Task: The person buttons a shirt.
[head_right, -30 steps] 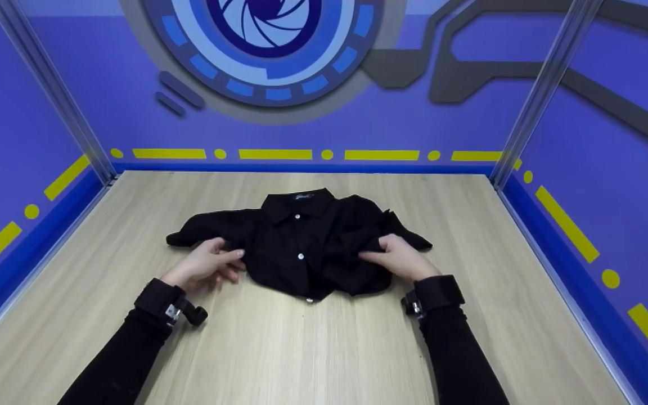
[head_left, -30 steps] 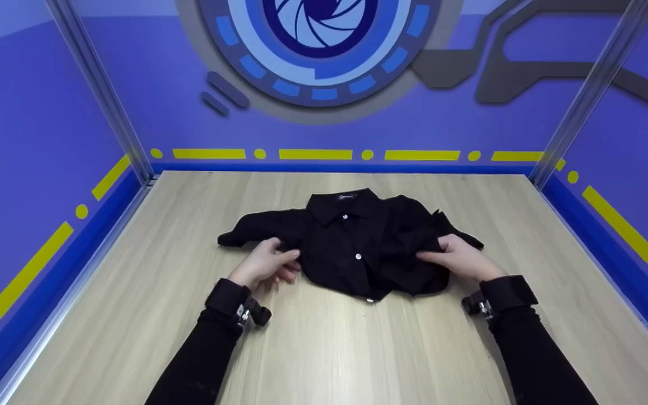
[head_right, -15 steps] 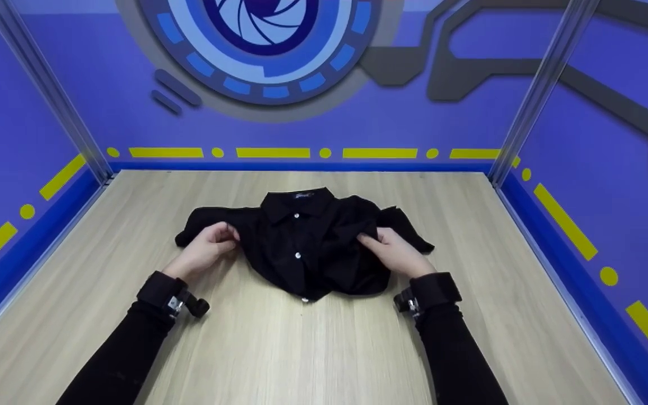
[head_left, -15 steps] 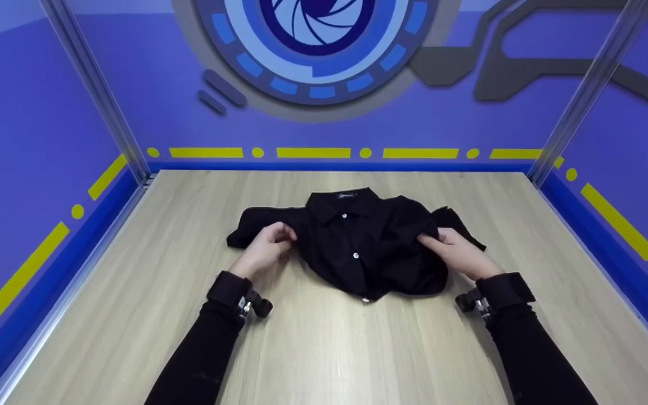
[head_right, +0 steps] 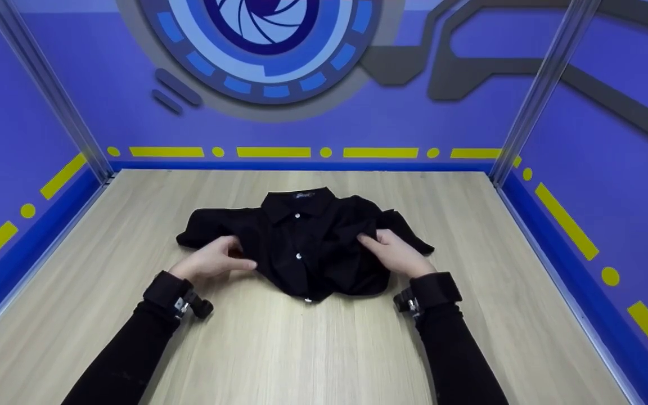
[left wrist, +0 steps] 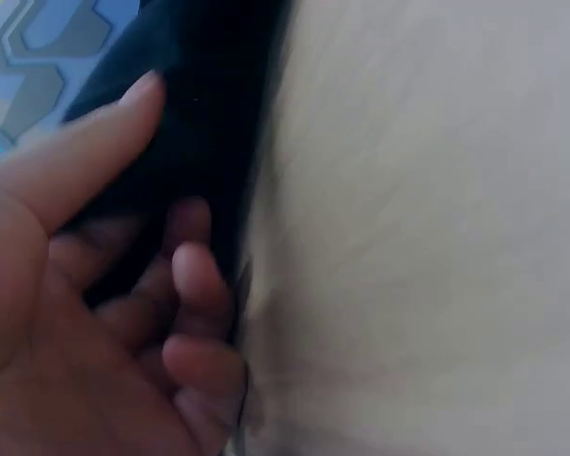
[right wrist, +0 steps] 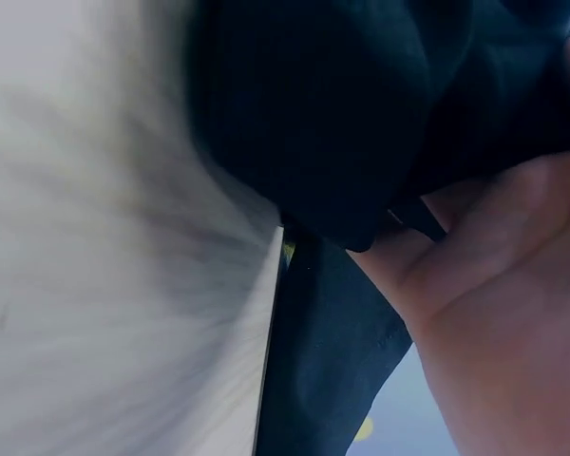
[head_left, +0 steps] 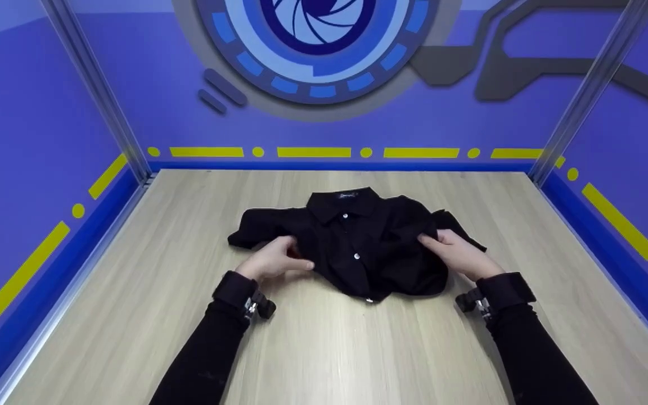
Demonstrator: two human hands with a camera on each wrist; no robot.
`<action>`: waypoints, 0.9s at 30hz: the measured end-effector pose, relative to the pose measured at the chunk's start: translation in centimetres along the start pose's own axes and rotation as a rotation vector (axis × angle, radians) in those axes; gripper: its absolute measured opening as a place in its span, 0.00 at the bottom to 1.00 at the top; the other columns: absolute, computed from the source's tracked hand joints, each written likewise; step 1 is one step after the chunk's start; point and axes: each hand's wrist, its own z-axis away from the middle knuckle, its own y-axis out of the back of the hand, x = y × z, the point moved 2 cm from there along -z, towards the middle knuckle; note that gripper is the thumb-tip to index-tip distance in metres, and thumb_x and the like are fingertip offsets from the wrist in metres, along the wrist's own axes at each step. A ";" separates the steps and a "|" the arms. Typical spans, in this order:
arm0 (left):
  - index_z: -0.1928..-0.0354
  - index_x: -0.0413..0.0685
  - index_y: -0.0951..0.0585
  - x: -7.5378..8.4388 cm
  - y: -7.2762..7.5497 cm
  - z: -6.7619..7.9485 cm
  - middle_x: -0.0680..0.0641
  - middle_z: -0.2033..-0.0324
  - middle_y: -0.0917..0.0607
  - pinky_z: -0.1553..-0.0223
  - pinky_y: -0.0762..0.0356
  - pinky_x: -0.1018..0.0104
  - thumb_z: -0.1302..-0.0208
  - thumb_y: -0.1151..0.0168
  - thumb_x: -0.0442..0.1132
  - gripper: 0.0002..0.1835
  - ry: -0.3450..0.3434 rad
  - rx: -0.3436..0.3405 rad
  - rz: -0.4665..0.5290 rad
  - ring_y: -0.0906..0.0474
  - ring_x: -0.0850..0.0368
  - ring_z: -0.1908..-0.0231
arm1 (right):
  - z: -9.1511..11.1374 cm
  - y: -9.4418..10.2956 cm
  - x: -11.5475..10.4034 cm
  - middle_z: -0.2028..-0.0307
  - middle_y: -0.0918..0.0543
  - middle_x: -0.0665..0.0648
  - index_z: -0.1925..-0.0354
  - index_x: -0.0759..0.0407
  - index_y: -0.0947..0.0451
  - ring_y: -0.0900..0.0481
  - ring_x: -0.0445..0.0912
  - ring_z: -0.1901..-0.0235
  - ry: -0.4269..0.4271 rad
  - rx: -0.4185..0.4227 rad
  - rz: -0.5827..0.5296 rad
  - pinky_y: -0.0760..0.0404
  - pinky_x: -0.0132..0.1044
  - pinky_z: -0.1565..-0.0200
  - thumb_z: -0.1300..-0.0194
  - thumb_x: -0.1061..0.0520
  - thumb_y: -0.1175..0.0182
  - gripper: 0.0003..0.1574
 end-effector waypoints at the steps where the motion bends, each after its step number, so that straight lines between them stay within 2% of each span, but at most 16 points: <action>1: 0.63 0.43 0.22 0.0 -0.1 0.1 0.49 0.69 0.21 0.73 0.29 0.67 0.46 0.27 0.45 0.17 -0.012 -0.025 -0.020 0.28 0.58 0.73 | 0.0 0.0 0.0 0.67 0.19 0.51 0.64 0.60 0.22 0.22 0.41 0.65 -0.016 -0.005 0.007 0.24 0.31 0.60 0.27 0.41 0.50 0.25; 4: 0.62 0.42 0.22 0.2 -0.3 0.1 0.48 0.67 0.20 0.69 0.28 0.67 0.46 0.29 0.35 0.12 -0.057 -0.051 -0.060 0.27 0.58 0.70 | 0.1 -0.2 0.2 0.74 0.24 0.47 0.67 0.57 0.22 0.25 0.40 0.70 -0.060 -0.030 0.058 0.26 0.30 0.64 0.29 0.39 0.49 0.25; 6: 0.64 0.42 0.21 0.2 -0.4 0.1 0.48 0.67 0.20 0.68 0.29 0.66 0.47 0.30 0.31 0.11 -0.080 -0.033 -0.105 0.28 0.58 0.70 | 0.2 -0.3 0.3 0.79 0.30 0.45 0.70 0.56 0.23 0.29 0.39 0.76 -0.083 -0.069 0.102 0.28 0.30 0.70 0.32 0.39 0.44 0.23; 9: 0.65 0.47 0.21 0.1 -0.5 -0.2 0.50 0.68 0.20 0.66 0.27 0.66 0.50 0.28 0.33 0.11 -0.092 0.013 -0.159 0.26 0.59 0.70 | 0.5 -0.6 0.5 0.81 0.32 0.44 0.73 0.56 0.24 0.32 0.38 0.79 -0.115 -0.149 0.132 0.29 0.31 0.74 0.40 0.43 0.33 0.20; 12: 0.63 0.50 0.20 0.1 -0.4 -0.4 0.51 0.66 0.18 0.63 0.24 0.63 0.50 0.25 0.40 0.13 -0.103 0.047 -0.169 0.24 0.58 0.68 | 0.6 -0.9 0.4 0.75 0.25 0.45 0.67 0.57 0.22 0.27 0.39 0.75 -0.141 -0.211 0.140 0.25 0.32 0.69 0.51 0.47 0.25 0.20; 15: 0.58 0.54 0.18 0.1 -0.3 -0.5 0.53 0.59 0.17 0.52 0.24 0.61 0.47 0.27 0.47 0.16 -0.137 0.078 -0.149 0.22 0.58 0.59 | 0.5 -1.0 0.2 0.69 0.20 0.47 0.63 0.54 0.19 0.23 0.41 0.68 -0.128 -0.192 0.201 0.23 0.33 0.62 0.53 0.46 0.24 0.22; 18: 0.51 0.62 0.19 0.4 -0.1 -0.5 0.57 0.52 0.18 0.42 0.28 0.61 0.42 0.31 0.53 0.18 -0.183 0.100 -0.093 0.24 0.61 0.49 | 0.2 -0.9 -0.1 0.65 0.18 0.47 0.61 0.49 0.18 0.22 0.41 0.63 -0.080 -0.096 0.245 0.23 0.32 0.57 0.46 0.41 0.30 0.18; 21: 0.48 0.66 0.22 0.8 0.2 -0.5 0.60 0.49 0.19 0.42 0.28 0.61 0.38 0.37 0.57 0.17 -0.208 0.134 -0.004 0.24 0.63 0.47 | 0.0 -0.6 -0.4 0.56 0.16 0.50 0.53 0.49 0.19 0.20 0.43 0.56 -0.029 0.003 0.113 0.22 0.33 0.53 0.35 0.42 0.38 0.17; 23: 0.48 0.62 0.22 1.0 0.5 -0.6 0.57 0.50 0.19 0.44 0.27 0.59 0.34 0.41 0.55 0.16 -0.222 0.190 0.044 0.23 0.61 0.49 | -0.1 -0.3 -0.5 0.51 0.18 0.53 0.46 0.50 0.23 0.19 0.45 0.54 -0.030 0.056 -0.014 0.19 0.37 0.52 0.32 0.43 0.43 0.21; 27: 0.48 0.54 0.23 1.3 1.2 -0.7 0.51 0.54 0.18 0.47 0.26 0.60 0.30 0.45 0.53 0.16 -0.245 0.324 0.158 0.22 0.57 0.53 | 0.0 0.1 -1.0 0.63 0.16 0.56 0.43 0.55 0.28 0.16 0.47 0.69 -0.080 0.132 -0.256 0.15 0.42 0.66 0.30 0.43 0.45 0.24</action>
